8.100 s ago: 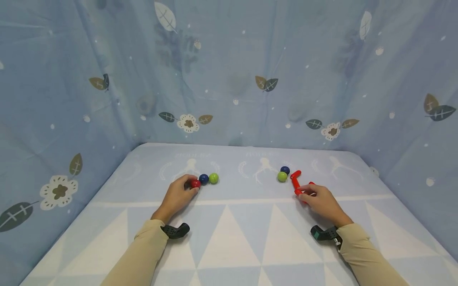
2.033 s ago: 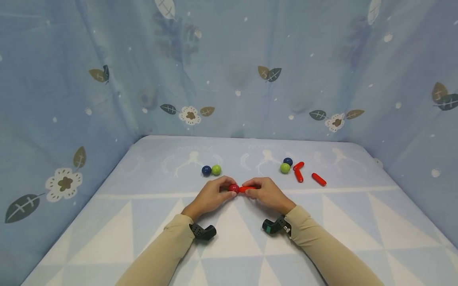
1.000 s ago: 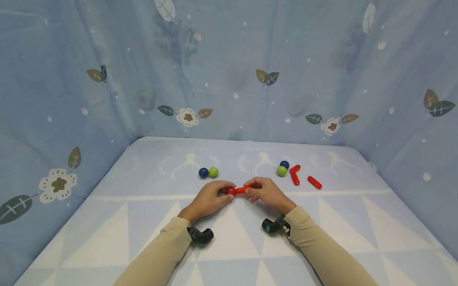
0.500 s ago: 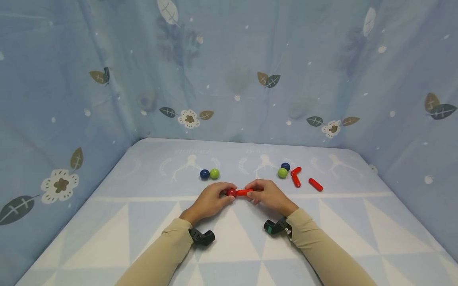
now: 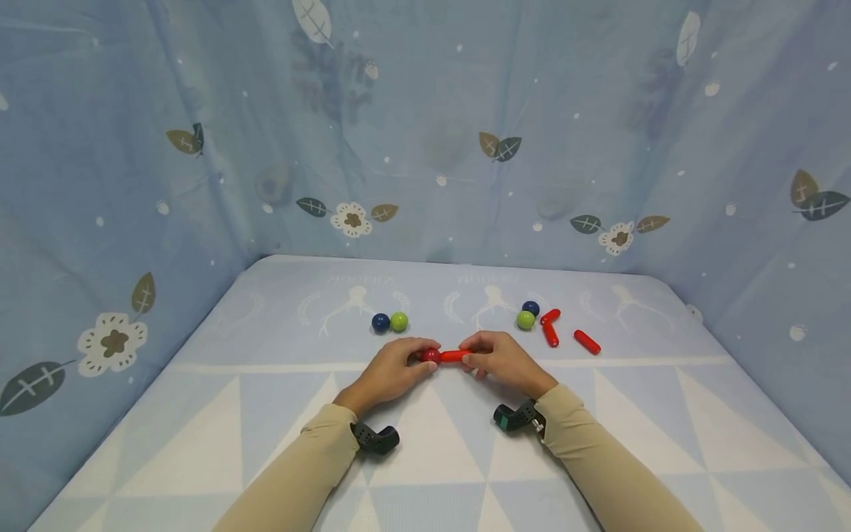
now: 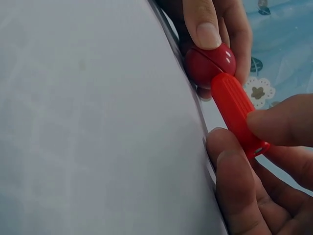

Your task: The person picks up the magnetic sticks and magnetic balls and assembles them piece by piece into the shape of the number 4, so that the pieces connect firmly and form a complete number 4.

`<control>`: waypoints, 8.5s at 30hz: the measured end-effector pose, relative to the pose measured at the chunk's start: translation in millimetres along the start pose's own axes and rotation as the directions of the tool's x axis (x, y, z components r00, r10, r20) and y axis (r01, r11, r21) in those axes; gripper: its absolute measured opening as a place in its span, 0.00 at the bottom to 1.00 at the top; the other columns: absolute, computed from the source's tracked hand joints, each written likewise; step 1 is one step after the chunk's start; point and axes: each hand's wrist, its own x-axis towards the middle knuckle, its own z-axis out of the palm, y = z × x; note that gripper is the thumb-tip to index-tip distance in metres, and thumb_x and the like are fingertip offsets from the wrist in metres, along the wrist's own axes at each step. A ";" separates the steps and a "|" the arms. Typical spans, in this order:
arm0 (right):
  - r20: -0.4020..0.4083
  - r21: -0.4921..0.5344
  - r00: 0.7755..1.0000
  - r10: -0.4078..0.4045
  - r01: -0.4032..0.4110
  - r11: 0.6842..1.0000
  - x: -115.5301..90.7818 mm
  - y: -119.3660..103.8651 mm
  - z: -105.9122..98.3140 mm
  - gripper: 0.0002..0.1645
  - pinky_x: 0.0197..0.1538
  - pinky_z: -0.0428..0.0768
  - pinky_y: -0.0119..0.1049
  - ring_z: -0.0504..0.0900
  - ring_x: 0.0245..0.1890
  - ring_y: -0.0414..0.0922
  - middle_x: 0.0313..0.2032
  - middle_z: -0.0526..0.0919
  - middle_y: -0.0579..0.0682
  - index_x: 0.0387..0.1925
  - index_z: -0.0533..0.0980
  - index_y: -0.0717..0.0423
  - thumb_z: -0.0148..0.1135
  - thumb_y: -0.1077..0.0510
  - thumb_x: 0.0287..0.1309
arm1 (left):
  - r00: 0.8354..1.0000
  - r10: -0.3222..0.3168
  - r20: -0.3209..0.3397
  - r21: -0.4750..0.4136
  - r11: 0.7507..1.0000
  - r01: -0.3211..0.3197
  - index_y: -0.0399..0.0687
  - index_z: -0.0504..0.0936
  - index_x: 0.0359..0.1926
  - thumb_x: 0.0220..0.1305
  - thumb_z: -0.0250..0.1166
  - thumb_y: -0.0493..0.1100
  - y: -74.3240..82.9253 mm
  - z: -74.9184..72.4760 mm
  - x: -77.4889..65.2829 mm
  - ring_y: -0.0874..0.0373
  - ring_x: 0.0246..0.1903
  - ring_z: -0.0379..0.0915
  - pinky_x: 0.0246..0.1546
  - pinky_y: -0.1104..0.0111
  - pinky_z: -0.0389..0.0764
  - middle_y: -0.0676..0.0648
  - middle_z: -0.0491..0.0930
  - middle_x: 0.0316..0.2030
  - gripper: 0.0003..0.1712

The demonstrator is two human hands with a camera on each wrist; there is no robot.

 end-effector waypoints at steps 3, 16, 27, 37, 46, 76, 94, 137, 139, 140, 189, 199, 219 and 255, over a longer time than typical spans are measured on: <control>0.014 0.011 1.000 -0.004 0.004 1.000 -0.8 1.9 -2.7 0.14 0.41 0.78 0.40 0.82 0.31 0.49 0.36 0.85 0.51 0.50 0.80 0.58 0.64 0.60 0.64 | 1.000 -0.004 0.000 0.002 1.000 0.004 0.51 0.82 0.60 0.66 0.69 0.45 -1.3 1.1 0.4 0.61 0.45 0.75 0.56 0.60 0.74 0.56 0.82 0.46 0.21; -0.008 0.048 1.000 -0.006 0.006 0.999 -2.9 11.3 -19.8 0.17 0.44 0.83 0.41 0.84 0.39 0.50 0.40 0.85 0.55 0.53 0.78 0.63 0.62 0.57 0.68 | 1.000 -0.014 0.012 0.021 1.000 0.013 0.51 0.81 0.62 0.66 0.68 0.47 2.2 1.3 3.8 0.57 0.57 0.74 0.62 0.58 0.70 0.52 0.82 0.54 0.23; -0.216 0.137 0.976 -0.011 0.041 0.990 -3.7 10.6 -52.1 0.22 0.45 0.83 0.42 0.84 0.45 0.52 0.49 0.83 0.61 0.56 0.75 0.69 0.62 0.57 0.68 | 0.999 -0.035 0.020 0.017 0.999 0.034 0.53 0.81 0.62 0.66 0.69 0.48 -0.2 -0.7 3.0 0.56 0.60 0.72 0.64 0.57 0.68 0.54 0.81 0.56 0.24; -0.424 -0.015 0.906 0.008 -0.017 1.000 -8.9 22.5 -78.4 0.17 0.41 0.82 0.32 0.79 0.46 0.52 0.50 0.81 0.59 0.53 0.78 0.63 0.59 0.58 0.67 | 0.999 -0.036 0.002 0.006 0.999 0.036 0.49 0.81 0.60 0.66 0.69 0.49 0.4 0.6 -1.3 0.58 0.53 0.75 0.61 0.57 0.71 0.55 0.82 0.50 0.23; -0.498 -0.210 0.865 -0.064 -0.049 0.976 -5.5 27.0 -85.5 0.14 0.39 0.78 0.33 0.78 0.43 0.51 0.45 0.82 0.58 0.49 0.80 0.61 0.60 0.58 0.65 | 0.999 -0.044 0.002 -0.021 0.999 0.044 0.48 0.81 0.58 0.65 0.69 0.46 -0.6 1.4 -0.1 0.60 0.49 0.75 0.58 0.58 0.72 0.55 0.83 0.46 0.21; -0.396 -0.596 0.882 -0.256 -0.035 0.802 9.3 36.9 -89.4 0.17 0.40 0.74 0.46 0.75 0.36 0.52 0.41 0.79 0.59 0.50 0.83 0.63 0.63 0.61 0.61 | 0.999 -0.045 0.003 0.002 0.999 0.045 0.49 0.81 0.59 0.66 0.69 0.46 1.2 -0.5 2.4 0.60 0.51 0.75 0.59 0.58 0.72 0.54 0.82 0.49 0.22; -0.317 -0.671 0.900 -0.299 0.011 0.742 6.8 36.1 -82.3 0.11 0.45 0.78 0.51 0.79 0.40 0.53 0.40 0.81 0.57 0.42 0.82 0.60 0.67 0.62 0.57 | 1.000 -0.028 -0.001 0.006 1.000 0.028 0.48 0.81 0.59 0.66 0.69 0.46 1.3 0.9 -1.8 0.59 0.52 0.75 0.60 0.58 0.71 0.54 0.82 0.49 0.22; -0.240 0.068 0.970 -0.042 0.060 0.996 -3.3 25.8 -66.5 0.27 0.45 0.83 0.39 0.82 0.48 0.54 0.56 0.77 0.63 0.61 0.72 0.65 0.65 0.61 0.63 | 1.000 -0.021 -0.006 0.007 1.000 0.021 0.49 0.81 0.59 0.66 0.68 0.48 -1.5 4.3 -0.3 0.58 0.53 0.75 0.61 0.57 0.71 0.56 0.82 0.50 0.22; -0.205 0.082 0.978 -0.035 0.053 0.995 -4.2 25.7 -61.5 0.27 0.46 0.83 0.39 0.81 0.50 0.54 0.57 0.76 0.63 0.60 0.72 0.65 0.66 0.61 0.62 | 1.000 -0.017 -0.011 0.005 1.000 0.017 0.48 0.81 0.59 0.67 0.68 0.48 -1.9 4.1 -0.8 0.58 0.53 0.75 0.61 0.56 0.71 0.55 0.82 0.50 0.22; -0.188 0.092 0.982 -0.031 0.049 0.995 -4.8 25.8 -58.7 0.27 0.46 0.83 0.39 0.81 0.51 0.54 0.56 0.76 0.63 0.60 0.72 0.65 0.67 0.61 0.61 | 1.000 -0.023 -0.009 0.005 1.000 0.023 0.49 0.81 0.59 0.67 0.68 0.48 -2.0 3.9 -1.3 0.58 0.54 0.74 0.61 0.56 0.70 0.55 0.82 0.50 0.22; -0.064 -0.193 0.993 -0.102 0.088 0.977 -11.1 18.1 -25.1 0.24 0.57 0.77 0.49 0.80 0.53 0.49 0.55 0.82 0.51 0.61 0.78 0.54 0.67 0.57 0.64 | 1.000 -0.025 0.019 0.039 0.999 0.024 0.49 0.79 0.62 0.63 0.66 0.40 2.8 -0.2 0.9 0.58 0.53 0.74 0.60 0.59 0.71 0.51 0.80 0.54 0.25; -0.162 -0.148 0.980 -0.116 0.092 0.985 -9.8 18.7 -23.1 0.20 0.56 0.77 0.49 0.81 0.51 0.51 0.50 0.83 0.56 0.55 0.78 0.62 0.66 0.64 0.62 | 0.998 0.057 0.035 0.085 0.995 -0.060 0.55 0.80 0.64 0.62 0.65 0.36 0.9 -0.9 1.1 0.60 0.45 0.73 0.53 0.62 0.73 0.54 0.81 0.50 0.28; -0.191 -0.165 0.978 -0.080 0.048 0.985 -7.8 22.4 -20.6 0.17 0.49 0.79 0.40 0.81 0.45 0.47 0.45 0.84 0.51 0.53 0.79 0.60 0.66 0.63 0.63 | 1.000 0.003 -0.006 0.077 0.997 -0.002 0.52 0.82 0.55 0.59 0.74 0.42 -0.5 3.0 -1.5 0.63 0.43 0.73 0.49 0.65 0.75 0.57 0.80 0.44 0.22; -0.633 -0.195 0.772 -0.055 -0.090 0.977 -36.8 48.5 -95.9 0.16 0.38 0.74 0.30 0.77 0.40 0.48 0.43 0.84 0.57 0.51 0.81 0.61 0.58 0.55 0.69 | 0.997 0.051 0.054 0.151 0.987 -0.059 0.54 0.79 0.65 0.64 0.70 0.41 3.9 -1.9 -1.0 0.60 0.43 0.72 0.46 0.63 0.75 0.52 0.77 0.47 0.28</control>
